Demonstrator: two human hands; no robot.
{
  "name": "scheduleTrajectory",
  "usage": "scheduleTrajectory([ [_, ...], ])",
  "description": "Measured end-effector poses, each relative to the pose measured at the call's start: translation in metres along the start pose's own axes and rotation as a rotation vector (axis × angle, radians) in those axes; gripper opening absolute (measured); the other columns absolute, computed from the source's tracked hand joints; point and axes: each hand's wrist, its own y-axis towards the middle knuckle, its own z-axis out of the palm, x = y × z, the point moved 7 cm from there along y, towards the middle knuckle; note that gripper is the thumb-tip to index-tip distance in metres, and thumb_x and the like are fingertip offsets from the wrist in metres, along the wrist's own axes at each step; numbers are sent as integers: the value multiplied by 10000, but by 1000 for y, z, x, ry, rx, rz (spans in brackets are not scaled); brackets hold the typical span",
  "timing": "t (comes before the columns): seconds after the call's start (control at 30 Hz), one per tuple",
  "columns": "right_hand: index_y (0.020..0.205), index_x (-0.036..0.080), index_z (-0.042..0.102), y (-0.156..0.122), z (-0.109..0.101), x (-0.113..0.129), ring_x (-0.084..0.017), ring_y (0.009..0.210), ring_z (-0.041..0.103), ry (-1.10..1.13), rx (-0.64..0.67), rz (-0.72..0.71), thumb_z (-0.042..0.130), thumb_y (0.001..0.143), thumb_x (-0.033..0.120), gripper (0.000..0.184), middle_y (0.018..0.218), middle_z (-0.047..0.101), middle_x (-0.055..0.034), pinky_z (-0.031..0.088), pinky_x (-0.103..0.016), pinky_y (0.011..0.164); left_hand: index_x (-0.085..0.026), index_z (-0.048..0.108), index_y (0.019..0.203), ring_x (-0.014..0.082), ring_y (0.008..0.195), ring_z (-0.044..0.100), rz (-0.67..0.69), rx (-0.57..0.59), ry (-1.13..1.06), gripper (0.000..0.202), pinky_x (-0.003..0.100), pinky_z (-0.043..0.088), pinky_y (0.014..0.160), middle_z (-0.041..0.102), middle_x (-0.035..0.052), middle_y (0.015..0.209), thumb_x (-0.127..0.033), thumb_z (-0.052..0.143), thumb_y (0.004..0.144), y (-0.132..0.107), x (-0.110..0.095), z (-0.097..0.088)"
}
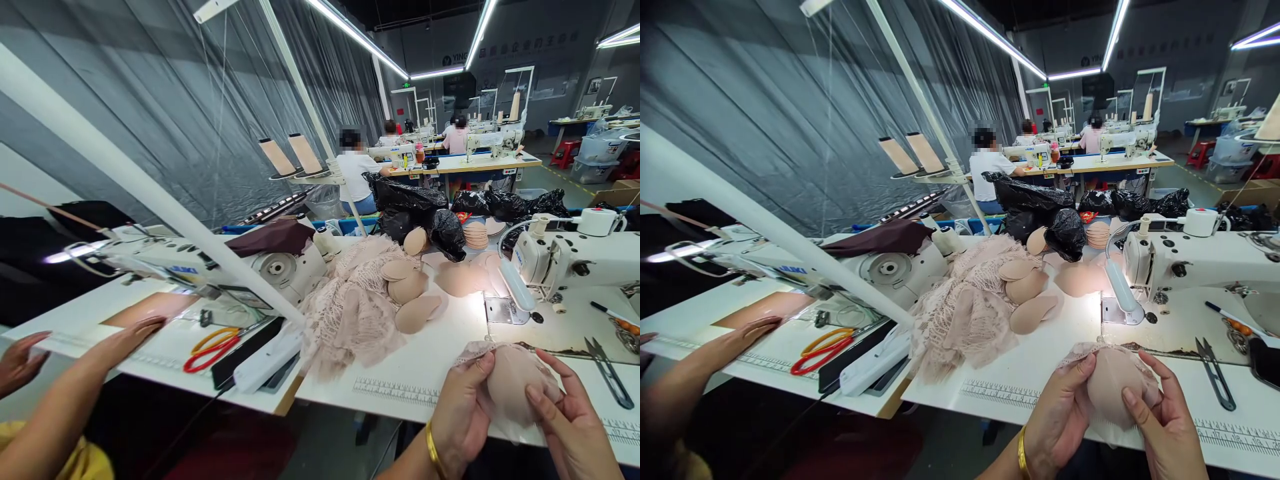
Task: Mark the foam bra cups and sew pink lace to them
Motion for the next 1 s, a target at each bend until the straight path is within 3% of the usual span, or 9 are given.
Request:
scheduleTrajectory([
  [0.2, 1532, 322, 525, -3, 6, 6, -337, 1184, 754, -71, -18, -47, 900, 826, 536, 828, 1302, 781, -115, 634, -475, 990, -99, 829, 1089, 285, 983, 743, -89, 61, 72, 512, 376, 570, 922, 815, 172, 1092, -403, 975, 703, 5, 9, 9],
  [0.37, 1719, 362, 233, 0, -9, 7, -276, 1088, 777, -240, 165, -76, 800, 919, 551, 998, 1202, 803, -85, 613, -434, 982, -110, 831, 1024, 277, 951, 749, -93, 148, 209, 475, 383, 555, 952, 808, 152, 1001, -471, 951, 738, 8, -14, 14],
  [0.43, 1719, 372, 250, 13, -22, 18, -258, 1078, 770, -409, 228, -220, 724, 985, 524, 886, 1239, 787, -91, 608, -414, 963, -151, 838, 987, 274, 940, 748, -84, 370, 460, 447, 390, 557, 948, 804, 113, 966, -529, 924, 763, 5, -32, 26],
  [0.5, 1619, 362, 472, 29, -25, 40, -261, 1089, 755, -627, 309, -504, 681, 1024, 424, 634, 1274, 766, -103, 604, -386, 924, -208, 836, 945, 284, 973, 743, 1, 735, 885, 301, 407, 546, 966, 804, 75, 962, -481, 873, 825, -1, -43, 43],
  [0.57, 1416, 353, 673, 41, -8, 59, -247, 977, 737, -881, 542, -841, 621, 1042, 275, 385, 1120, 786, -77, 581, -364, 843, -241, 806, 871, 286, 1060, 727, 205, 1077, 1336, 86, 414, 499, 1027, 810, 57, 1027, -319, 784, 901, -3, -44, 52],
  [0.63, 1243, 342, 743, 59, 10, 66, -223, 909, 689, -1172, 703, -1024, 553, 1064, 160, 319, 1017, 787, -30, 538, -368, 838, -231, 752, 777, 288, 1147, 696, 441, 1223, 1670, 147, 438, 426, 1084, 810, 61, 1110, -185, 720, 913, 11, -39, 52],
  [0.77, 998, 263, 757, 93, 31, 75, -233, 958, 659, -1367, 766, -1060, 486, 1080, 121, 317, 1033, 781, -48, 513, -352, 807, -221, 747, 789, 322, 1198, 662, 595, 1244, 1963, 112, 495, 361, 1044, 791, 75, 1197, -125, 741, 846, 56, -24, 43],
  [0.87, 1097, 288, 778, 101, 28, 76, -230, 1077, 670, -1342, 738, -1003, 464, 1017, 16, 424, 1136, 796, -42, 522, -326, 831, -215, 738, 780, 306, 1097, 680, 567, 1216, 1971, 95, 473, 360, 954, 790, 67, 1199, -157, 728, 856, 72, -21, 37],
  [1.0, 1256, 357, 760, 101, 16, 70, -225, 1120, 690, -1326, 760, -909, 471, 976, -3, 540, 1154, 808, -9, 527, -319, 847, -224, 730, 800, 297, 1054, 660, 542, 1063, 1916, 76, 467, 340, 962, 775, 69, 1174, -150, 733, 813, 72, -22, 36],
])
